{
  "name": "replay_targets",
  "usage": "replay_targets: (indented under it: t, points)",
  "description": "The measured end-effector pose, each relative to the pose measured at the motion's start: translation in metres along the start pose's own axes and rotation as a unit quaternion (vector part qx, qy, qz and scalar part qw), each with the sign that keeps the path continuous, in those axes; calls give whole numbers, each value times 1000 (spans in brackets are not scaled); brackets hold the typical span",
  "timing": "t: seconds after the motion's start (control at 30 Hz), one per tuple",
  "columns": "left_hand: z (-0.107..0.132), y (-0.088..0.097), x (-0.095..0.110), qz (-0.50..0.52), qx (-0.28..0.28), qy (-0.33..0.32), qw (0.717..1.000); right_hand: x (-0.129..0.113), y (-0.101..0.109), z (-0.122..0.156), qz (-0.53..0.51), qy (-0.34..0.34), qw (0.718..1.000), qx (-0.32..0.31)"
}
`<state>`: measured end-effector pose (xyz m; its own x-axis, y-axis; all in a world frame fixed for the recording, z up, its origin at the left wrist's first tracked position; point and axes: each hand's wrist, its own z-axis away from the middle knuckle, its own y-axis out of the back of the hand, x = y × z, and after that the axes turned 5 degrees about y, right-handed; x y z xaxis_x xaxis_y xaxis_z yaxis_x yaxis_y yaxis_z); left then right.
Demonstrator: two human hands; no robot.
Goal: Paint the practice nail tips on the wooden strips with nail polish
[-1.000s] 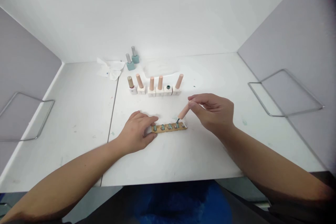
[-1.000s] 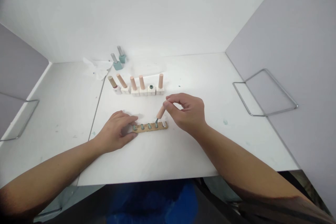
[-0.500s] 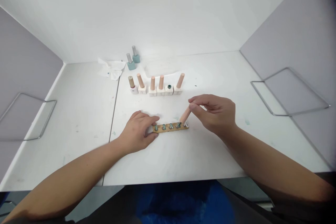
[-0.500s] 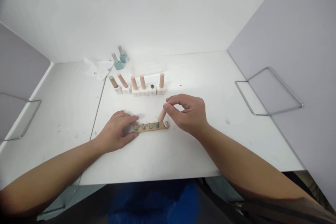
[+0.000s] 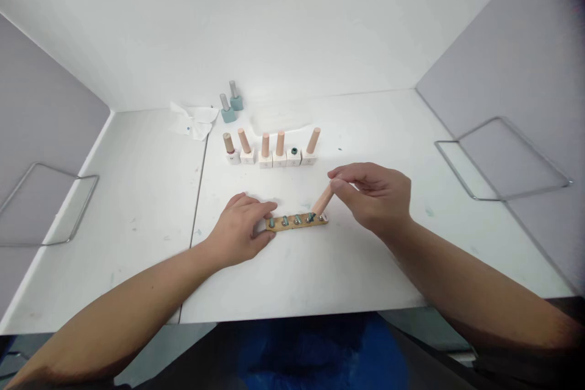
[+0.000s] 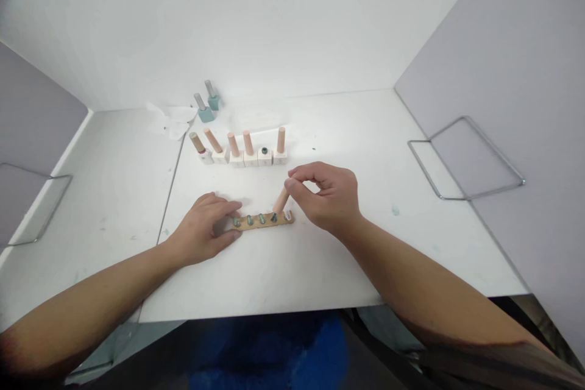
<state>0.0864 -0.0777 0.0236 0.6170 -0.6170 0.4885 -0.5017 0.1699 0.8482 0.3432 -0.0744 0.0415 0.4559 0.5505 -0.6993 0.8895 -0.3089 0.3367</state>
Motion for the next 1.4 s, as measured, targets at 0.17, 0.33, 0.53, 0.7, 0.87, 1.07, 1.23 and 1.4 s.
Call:
replay_targets:
  t: [0.17,0.33,0.53,0.7,0.87,1.07,1.23,1.4]
  points:
    - [0,0,0,-3,-1,1,1000,0,-2,0,45,2,999,-7]
    - [0,0,1,0,3,-2,1000,-5,-4,-1,26,1,999,36]
    - [1,-1,-1,-1,1,1,1000,1,1,1,-7,22,1000,6]
    - [1,-1,-1,-1,0,1,1000,1,0,1,32,33,999,-12]
    - [0,0,1,-4,2,1,1000,-5,-4,-1,41,6,999,26]
    - [0,0,0,-5,-3,2,1000,-1,0,0,-1,25,999,24]
    - [0,0,0,-4,1,1,1000,1,0,2,36,16,999,-7]
    - [1,-1,0,-4,0,2,1000,-3,-3,0,45,10,999,24]
